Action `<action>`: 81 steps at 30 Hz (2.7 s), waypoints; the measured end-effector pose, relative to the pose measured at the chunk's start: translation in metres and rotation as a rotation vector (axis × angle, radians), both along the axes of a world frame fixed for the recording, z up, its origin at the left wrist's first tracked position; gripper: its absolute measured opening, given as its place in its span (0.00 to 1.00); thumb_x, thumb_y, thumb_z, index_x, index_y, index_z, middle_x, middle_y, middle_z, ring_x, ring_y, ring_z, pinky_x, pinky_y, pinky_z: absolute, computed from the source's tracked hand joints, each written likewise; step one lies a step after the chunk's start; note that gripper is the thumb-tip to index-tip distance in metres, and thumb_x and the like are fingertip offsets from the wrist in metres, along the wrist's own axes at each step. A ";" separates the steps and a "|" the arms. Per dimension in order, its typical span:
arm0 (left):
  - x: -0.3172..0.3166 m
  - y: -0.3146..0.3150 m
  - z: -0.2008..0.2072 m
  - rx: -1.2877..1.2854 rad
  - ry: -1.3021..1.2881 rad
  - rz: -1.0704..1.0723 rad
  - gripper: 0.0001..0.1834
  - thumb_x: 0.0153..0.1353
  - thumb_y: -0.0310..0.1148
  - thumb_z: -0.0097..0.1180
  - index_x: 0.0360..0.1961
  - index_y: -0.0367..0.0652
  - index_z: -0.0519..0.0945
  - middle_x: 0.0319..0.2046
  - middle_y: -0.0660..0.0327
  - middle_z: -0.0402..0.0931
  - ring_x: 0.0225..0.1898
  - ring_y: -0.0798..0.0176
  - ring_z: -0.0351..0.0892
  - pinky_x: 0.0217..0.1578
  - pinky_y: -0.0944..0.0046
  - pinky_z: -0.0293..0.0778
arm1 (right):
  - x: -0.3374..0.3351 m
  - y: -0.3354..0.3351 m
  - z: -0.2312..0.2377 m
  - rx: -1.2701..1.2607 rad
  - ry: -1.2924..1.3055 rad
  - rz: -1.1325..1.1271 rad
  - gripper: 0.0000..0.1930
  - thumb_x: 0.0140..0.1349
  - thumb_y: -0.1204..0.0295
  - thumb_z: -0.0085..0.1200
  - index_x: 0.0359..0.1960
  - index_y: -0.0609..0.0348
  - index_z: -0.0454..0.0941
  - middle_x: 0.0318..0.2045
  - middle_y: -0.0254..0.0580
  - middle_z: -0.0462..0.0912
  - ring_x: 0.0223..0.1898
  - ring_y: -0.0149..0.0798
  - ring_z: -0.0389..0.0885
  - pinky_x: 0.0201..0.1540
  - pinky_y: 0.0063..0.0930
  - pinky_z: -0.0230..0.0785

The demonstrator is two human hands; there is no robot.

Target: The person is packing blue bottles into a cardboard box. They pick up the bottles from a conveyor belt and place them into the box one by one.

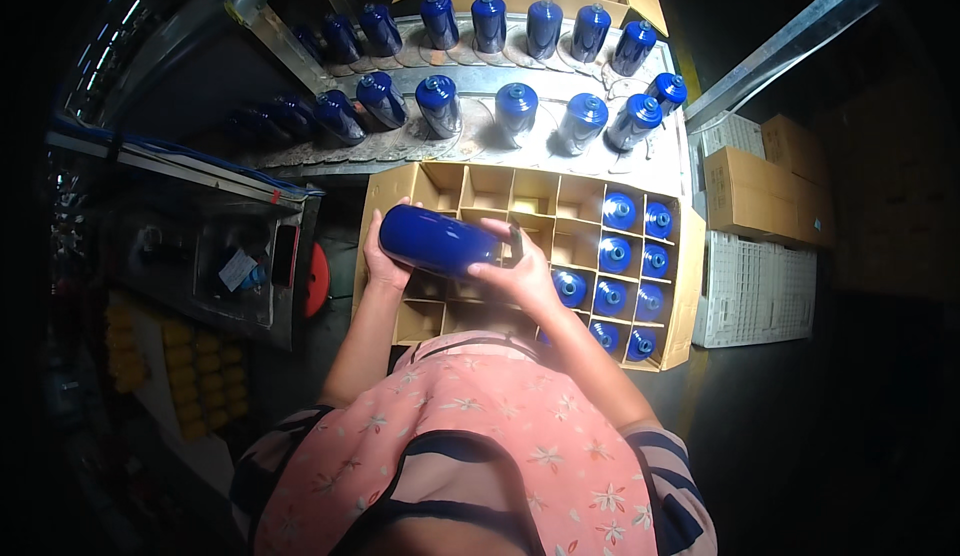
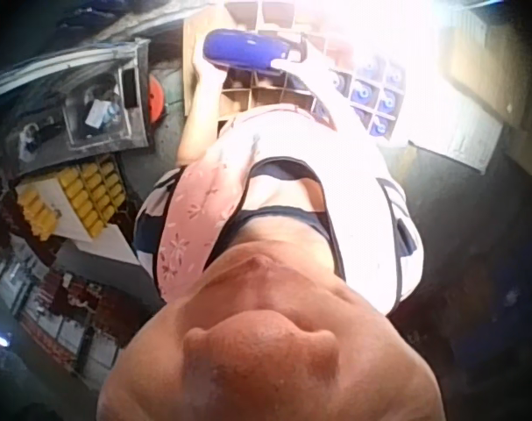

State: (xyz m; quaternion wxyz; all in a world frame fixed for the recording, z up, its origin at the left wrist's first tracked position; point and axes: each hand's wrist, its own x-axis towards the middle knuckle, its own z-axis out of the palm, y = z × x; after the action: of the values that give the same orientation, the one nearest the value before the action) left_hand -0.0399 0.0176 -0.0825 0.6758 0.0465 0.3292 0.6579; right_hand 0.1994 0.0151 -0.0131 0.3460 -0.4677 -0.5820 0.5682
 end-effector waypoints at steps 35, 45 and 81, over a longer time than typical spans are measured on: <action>-0.063 0.141 0.016 0.199 0.582 -0.068 0.26 0.68 0.37 0.45 0.61 0.27 0.66 0.50 0.48 0.75 0.49 0.61 0.77 0.52 0.65 0.72 | -0.015 0.336 -0.089 0.263 -0.521 -0.362 0.24 0.45 0.61 0.66 0.44 0.60 0.80 0.25 0.42 0.81 0.28 0.34 0.80 0.35 0.29 0.72; -0.050 0.142 0.015 0.047 0.478 0.028 0.27 0.67 0.39 0.42 0.60 0.28 0.68 0.50 0.47 0.76 0.49 0.59 0.77 0.52 0.62 0.72 | 0.047 0.326 -0.101 0.219 -0.449 -0.449 0.19 0.47 0.62 0.67 0.36 0.64 0.80 0.21 0.38 0.78 0.24 0.31 0.76 0.32 0.28 0.70; -0.395 0.332 -0.075 -0.230 1.635 0.646 0.25 0.57 0.45 0.64 0.48 0.36 0.81 0.48 0.41 0.74 0.50 0.45 0.74 0.54 0.55 0.68 | 0.037 0.321 -0.080 0.193 -0.481 -0.486 0.17 0.56 0.68 0.65 0.48 0.56 0.82 0.22 0.28 0.75 0.25 0.22 0.70 0.29 0.21 0.65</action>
State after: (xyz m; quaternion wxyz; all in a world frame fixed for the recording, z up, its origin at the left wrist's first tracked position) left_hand -0.4352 0.3495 -0.1576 0.0110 0.3386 0.7701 0.5405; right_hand 0.2368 0.3363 -0.0933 0.3666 -0.6782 -0.5695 0.2852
